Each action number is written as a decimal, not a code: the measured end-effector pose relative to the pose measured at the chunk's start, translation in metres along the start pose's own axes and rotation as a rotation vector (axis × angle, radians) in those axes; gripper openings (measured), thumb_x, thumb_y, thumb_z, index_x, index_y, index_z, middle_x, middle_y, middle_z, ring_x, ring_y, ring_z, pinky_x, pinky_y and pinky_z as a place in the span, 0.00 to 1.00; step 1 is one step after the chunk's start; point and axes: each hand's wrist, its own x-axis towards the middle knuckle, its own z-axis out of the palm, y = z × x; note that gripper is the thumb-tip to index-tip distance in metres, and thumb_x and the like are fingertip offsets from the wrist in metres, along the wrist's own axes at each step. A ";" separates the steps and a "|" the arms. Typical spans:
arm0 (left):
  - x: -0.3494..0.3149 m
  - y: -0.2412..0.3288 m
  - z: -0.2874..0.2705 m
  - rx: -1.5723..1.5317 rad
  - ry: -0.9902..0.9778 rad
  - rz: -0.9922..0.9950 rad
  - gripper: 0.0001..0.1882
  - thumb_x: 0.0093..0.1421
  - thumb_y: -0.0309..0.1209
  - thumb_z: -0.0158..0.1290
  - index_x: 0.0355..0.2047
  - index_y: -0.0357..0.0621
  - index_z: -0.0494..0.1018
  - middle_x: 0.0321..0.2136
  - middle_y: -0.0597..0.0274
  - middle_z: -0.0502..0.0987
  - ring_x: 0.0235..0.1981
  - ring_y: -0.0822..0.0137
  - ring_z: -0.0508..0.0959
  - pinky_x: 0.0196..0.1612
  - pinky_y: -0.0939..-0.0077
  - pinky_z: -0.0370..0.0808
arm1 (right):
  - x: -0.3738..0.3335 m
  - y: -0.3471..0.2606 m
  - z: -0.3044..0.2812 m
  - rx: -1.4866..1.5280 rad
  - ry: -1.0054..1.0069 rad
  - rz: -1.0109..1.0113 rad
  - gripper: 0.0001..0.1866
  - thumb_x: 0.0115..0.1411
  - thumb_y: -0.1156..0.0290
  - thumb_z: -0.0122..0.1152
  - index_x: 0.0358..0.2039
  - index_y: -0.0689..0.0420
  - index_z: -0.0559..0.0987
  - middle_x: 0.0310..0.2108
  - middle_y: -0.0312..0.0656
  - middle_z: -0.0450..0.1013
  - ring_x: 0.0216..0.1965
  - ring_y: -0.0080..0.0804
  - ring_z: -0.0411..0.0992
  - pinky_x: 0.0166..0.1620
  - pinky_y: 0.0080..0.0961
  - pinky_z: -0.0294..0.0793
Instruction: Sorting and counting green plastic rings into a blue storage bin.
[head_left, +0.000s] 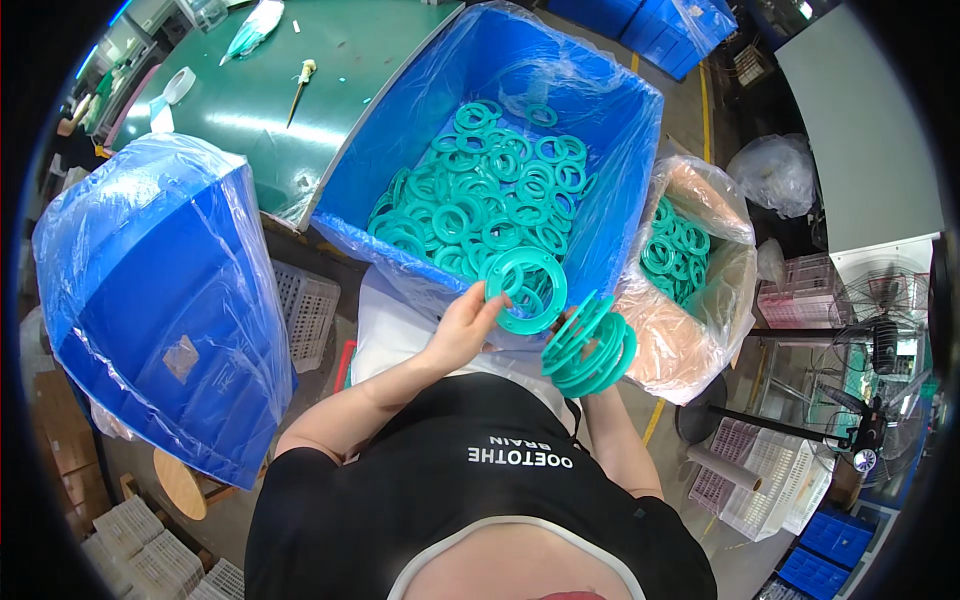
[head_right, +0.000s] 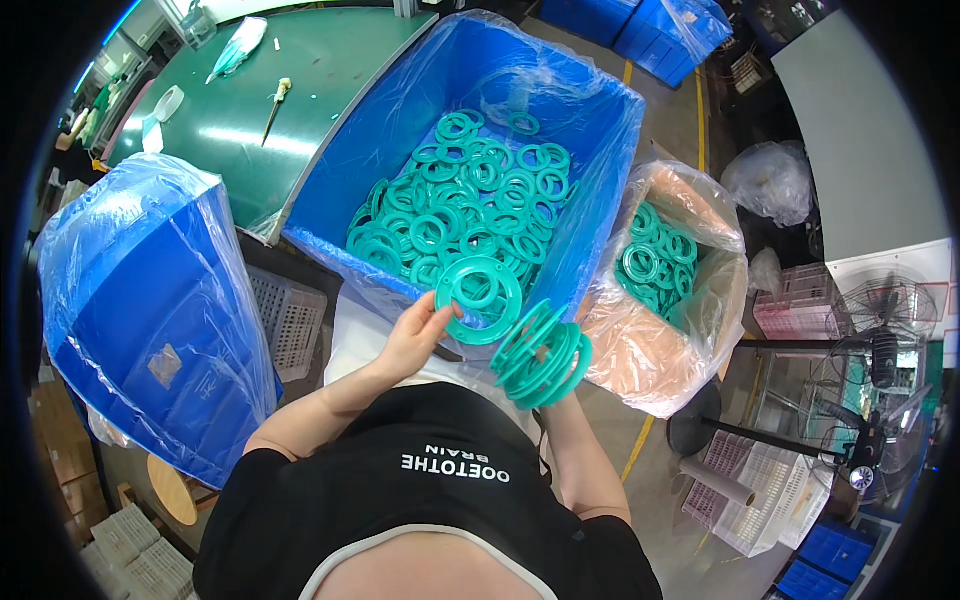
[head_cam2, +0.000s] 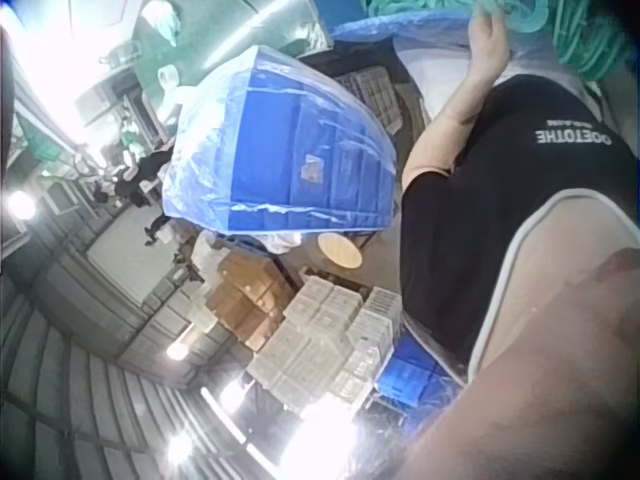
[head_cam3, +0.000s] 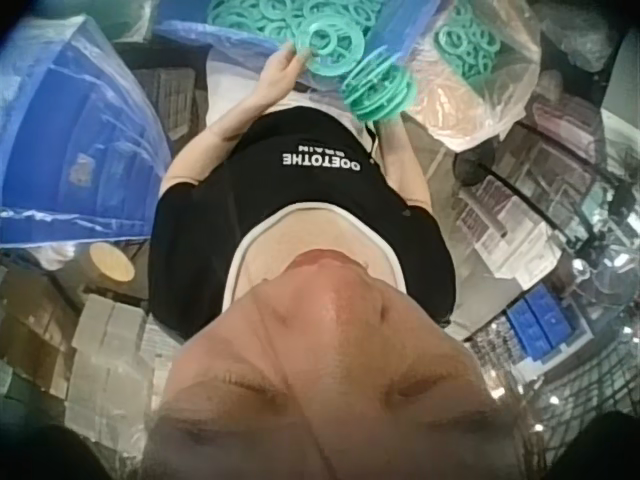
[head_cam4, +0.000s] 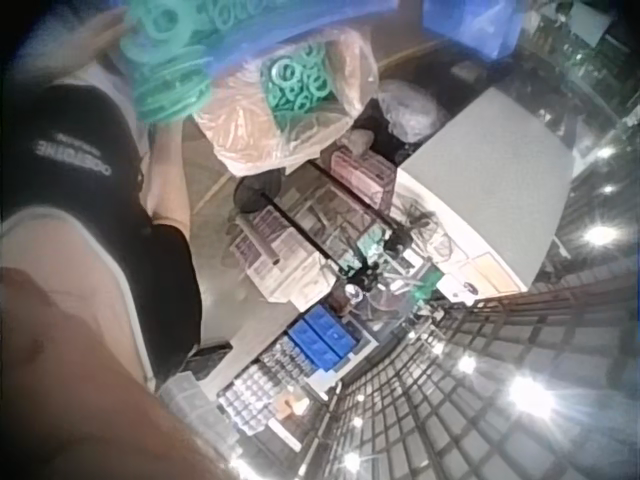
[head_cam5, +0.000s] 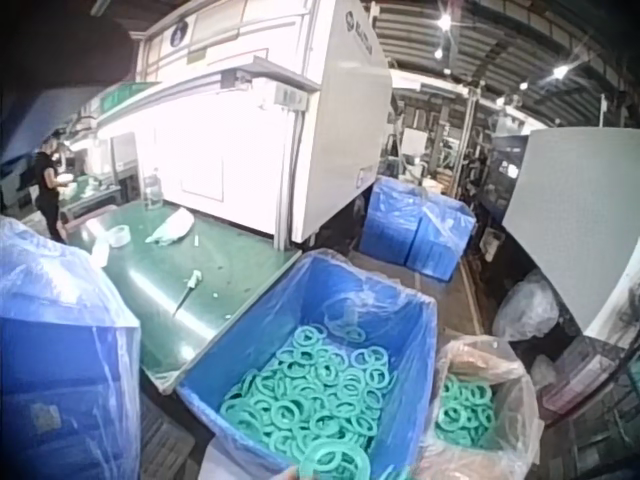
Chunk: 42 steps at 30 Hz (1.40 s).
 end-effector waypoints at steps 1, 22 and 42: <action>0.001 -0.012 0.003 0.018 -0.006 0.064 0.08 0.65 0.32 0.43 0.40 0.42 0.67 0.27 0.70 0.67 0.23 0.81 0.64 0.22 0.84 0.69 | -0.004 0.002 0.023 0.010 -0.082 -0.101 0.16 0.58 0.72 0.57 0.46 0.59 0.71 0.44 0.41 0.71 0.41 0.33 0.73 0.41 0.30 0.78; 0.026 0.022 -0.019 0.405 -0.409 -0.012 0.20 0.61 0.44 0.49 0.21 0.42 0.75 0.13 0.71 0.68 0.13 0.79 0.62 0.18 0.80 0.59 | -0.014 -0.035 0.092 -0.372 -0.070 0.224 0.11 0.57 0.66 0.58 0.37 0.58 0.74 0.32 0.42 0.74 0.30 0.35 0.75 0.29 0.28 0.79; -0.002 -0.007 -0.003 0.488 0.124 0.100 0.12 0.61 0.36 0.51 0.32 0.38 0.70 0.18 0.61 0.71 0.21 0.70 0.75 0.21 0.73 0.71 | -0.032 0.009 0.077 -0.199 0.317 -0.047 0.07 0.62 0.67 0.50 0.37 0.55 0.73 0.29 0.35 0.72 0.28 0.24 0.74 0.29 0.20 0.76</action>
